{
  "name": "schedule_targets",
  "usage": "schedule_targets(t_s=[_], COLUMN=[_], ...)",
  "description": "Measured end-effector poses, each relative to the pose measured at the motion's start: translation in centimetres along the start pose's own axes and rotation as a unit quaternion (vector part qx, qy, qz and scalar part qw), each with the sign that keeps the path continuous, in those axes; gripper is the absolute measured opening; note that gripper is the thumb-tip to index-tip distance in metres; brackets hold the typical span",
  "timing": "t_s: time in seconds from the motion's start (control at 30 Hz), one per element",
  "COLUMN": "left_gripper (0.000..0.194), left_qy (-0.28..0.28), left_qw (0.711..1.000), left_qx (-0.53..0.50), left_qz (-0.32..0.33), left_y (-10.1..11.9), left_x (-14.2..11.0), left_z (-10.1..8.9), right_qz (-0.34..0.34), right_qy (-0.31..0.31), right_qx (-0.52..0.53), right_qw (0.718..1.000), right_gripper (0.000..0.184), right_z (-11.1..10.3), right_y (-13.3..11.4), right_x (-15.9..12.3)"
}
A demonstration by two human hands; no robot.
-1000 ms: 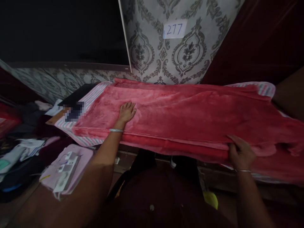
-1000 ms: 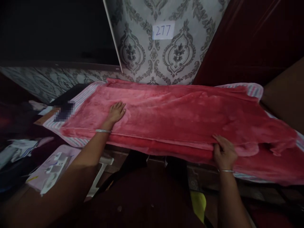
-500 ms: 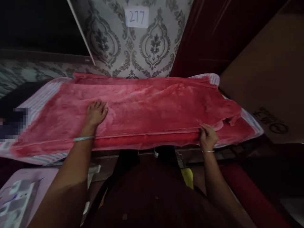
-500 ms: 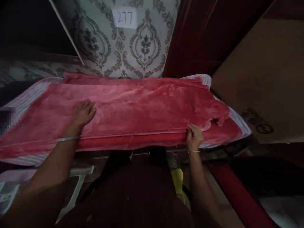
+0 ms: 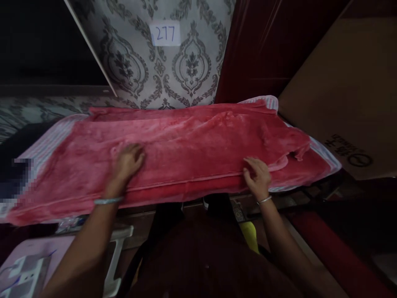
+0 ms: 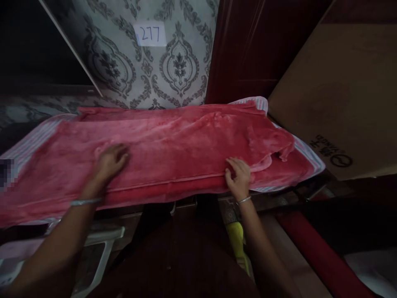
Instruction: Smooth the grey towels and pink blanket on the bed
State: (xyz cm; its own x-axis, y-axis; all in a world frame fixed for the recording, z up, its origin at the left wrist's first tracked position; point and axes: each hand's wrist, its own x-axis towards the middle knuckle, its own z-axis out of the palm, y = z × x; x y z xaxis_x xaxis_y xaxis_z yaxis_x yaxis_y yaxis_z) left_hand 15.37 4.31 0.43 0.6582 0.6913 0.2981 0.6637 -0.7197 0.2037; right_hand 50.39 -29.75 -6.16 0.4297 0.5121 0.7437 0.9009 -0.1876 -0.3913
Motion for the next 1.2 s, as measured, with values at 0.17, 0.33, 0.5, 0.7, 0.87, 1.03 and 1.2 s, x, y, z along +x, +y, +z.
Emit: schedule_targets(t_s=[0.17, 0.33, 0.5, 0.7, 0.87, 1.03, 1.2], left_gripper=[0.042, 0.042, 0.035, 0.033, 0.031, 0.035, 0.036], left_qy=[-0.054, -0.06, -0.049, -0.032, 0.009, 0.023, 0.007], left_qw=[0.97, 0.962, 0.964, 0.966, 0.966, 0.968, 0.972], left_qx=[-0.127, -0.133, -0.16, -0.178, -0.153, -0.129, -0.128], left_qz=[0.198, 0.23, 0.206, 0.187, 0.207, 0.214, 0.198], left_y=[8.3, 12.0, 12.0, 11.7, 11.5, 12.6, 13.7], left_x=[-2.6, -4.7, -4.8, -4.7, -5.5, -7.4, -8.6], left_z=[2.8, 4.7, 4.7, 5.5, 6.3, 6.1, 6.0], right_qz=[-0.06, -0.079, -0.054, -0.066, -0.078, -0.085, -0.177], right_qy=[-0.147, -0.182, -0.159, -0.103, -0.11, -0.127, -0.158], right_qx=[0.08, 0.108, 0.106, 0.105, 0.08, 0.083, 0.099], right_qw=[0.984, 0.974, 0.98, 0.987, 0.988, 0.985, 0.966], right_gripper=[0.034, 0.031, 0.03, 0.027, 0.029, 0.026, 0.039], right_z=[3.0, 3.5, 2.8, 3.2, 2.6, 0.8, 4.1], right_y=[-3.2, -2.6, -2.5, -3.1, -3.0, -3.3, -6.3], right_x=[0.8, 0.3, 0.0, 0.4, -0.5, -0.1, 3.4])
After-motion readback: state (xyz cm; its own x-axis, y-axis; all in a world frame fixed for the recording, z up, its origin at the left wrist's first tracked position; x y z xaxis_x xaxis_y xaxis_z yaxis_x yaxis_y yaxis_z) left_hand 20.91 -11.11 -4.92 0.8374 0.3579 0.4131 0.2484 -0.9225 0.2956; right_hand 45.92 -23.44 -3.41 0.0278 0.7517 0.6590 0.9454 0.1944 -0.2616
